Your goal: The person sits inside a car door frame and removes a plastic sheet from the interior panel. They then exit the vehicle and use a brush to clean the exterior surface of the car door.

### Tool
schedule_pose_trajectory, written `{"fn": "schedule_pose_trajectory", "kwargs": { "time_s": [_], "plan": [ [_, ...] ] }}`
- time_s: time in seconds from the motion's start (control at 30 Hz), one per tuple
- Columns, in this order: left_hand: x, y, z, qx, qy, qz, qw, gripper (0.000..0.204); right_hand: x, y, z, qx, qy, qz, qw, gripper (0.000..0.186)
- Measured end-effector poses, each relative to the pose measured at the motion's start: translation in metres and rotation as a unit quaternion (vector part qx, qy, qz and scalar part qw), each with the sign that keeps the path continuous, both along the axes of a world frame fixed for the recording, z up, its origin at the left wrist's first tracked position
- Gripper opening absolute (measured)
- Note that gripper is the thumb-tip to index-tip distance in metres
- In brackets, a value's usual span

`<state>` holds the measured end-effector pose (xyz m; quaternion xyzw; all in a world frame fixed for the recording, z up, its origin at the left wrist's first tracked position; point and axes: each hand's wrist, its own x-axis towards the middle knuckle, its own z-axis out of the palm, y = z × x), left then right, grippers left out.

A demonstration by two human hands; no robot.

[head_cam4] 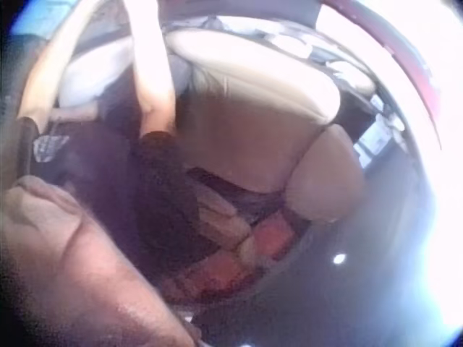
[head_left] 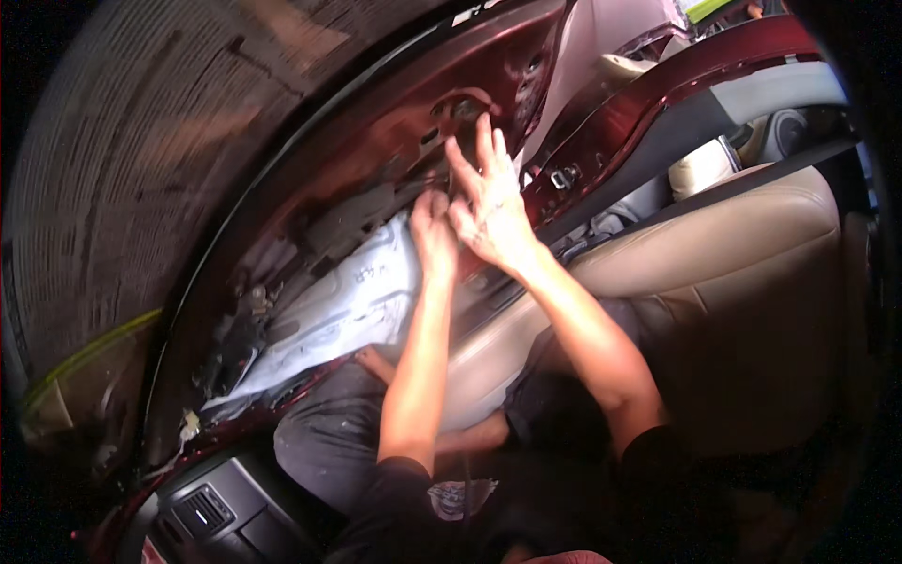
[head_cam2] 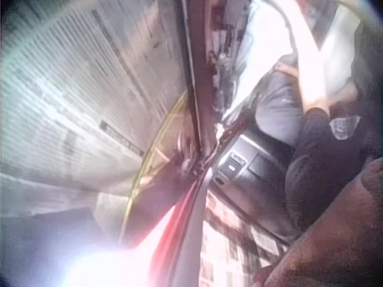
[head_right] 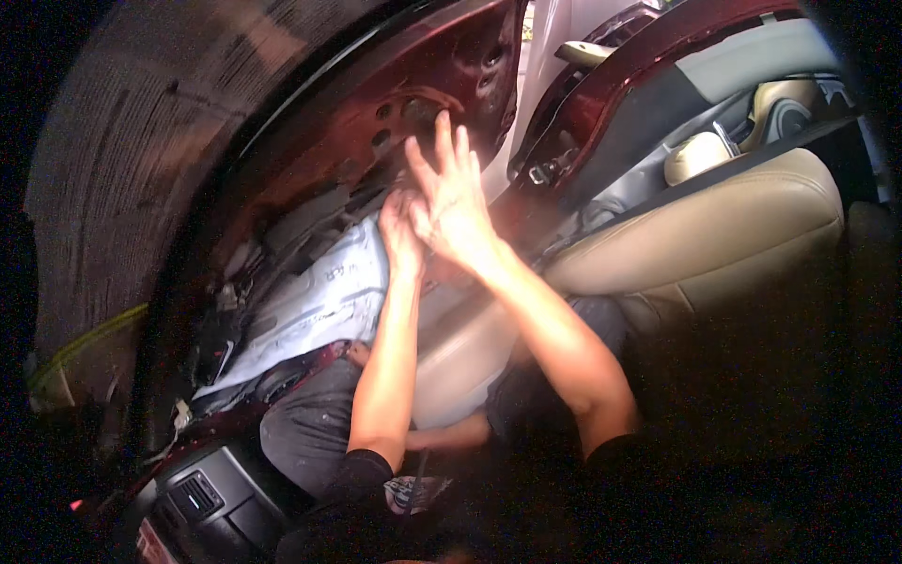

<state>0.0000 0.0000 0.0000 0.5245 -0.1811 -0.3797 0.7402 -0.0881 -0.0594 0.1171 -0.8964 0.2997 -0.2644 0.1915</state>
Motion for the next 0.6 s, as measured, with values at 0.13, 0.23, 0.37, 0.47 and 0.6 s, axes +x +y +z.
{"fn": "schedule_pose_trajectory", "kwargs": {
  "time_s": [0.13, 0.23, 0.37, 0.47, 0.6],
  "plan": [
    [-0.03, 0.045, 0.057, 0.037, -0.135, -0.016, 0.99, 0.044, -0.006, -0.008, 0.001, -0.013, -0.016, 0.01, 1.0, 0.073],
    [-0.027, 0.075, 0.088, 0.023, -0.205, 0.044, 0.977, 0.03, -0.01, -0.014, -0.001, -0.007, -0.038, 0.029, 0.999, 0.076],
    [0.011, 0.106, 0.164, -0.011, -0.369, 0.166, 0.915, 0.019, -0.017, -0.013, -0.001, 0.013, -0.046, 0.028, 0.998, 0.084],
    [0.042, 0.128, 0.204, -0.024, -0.42, 0.238, 0.875, 0.02, -0.016, -0.014, 0.002, 0.067, -0.076, 0.053, 0.993, 0.072],
    [0.063, 0.15, 0.226, 0.007, -0.416, 0.197, 0.888, 0.025, -0.018, -0.014, 0.006, 0.091, -0.051, 0.048, 0.993, 0.075]
  ]
}}
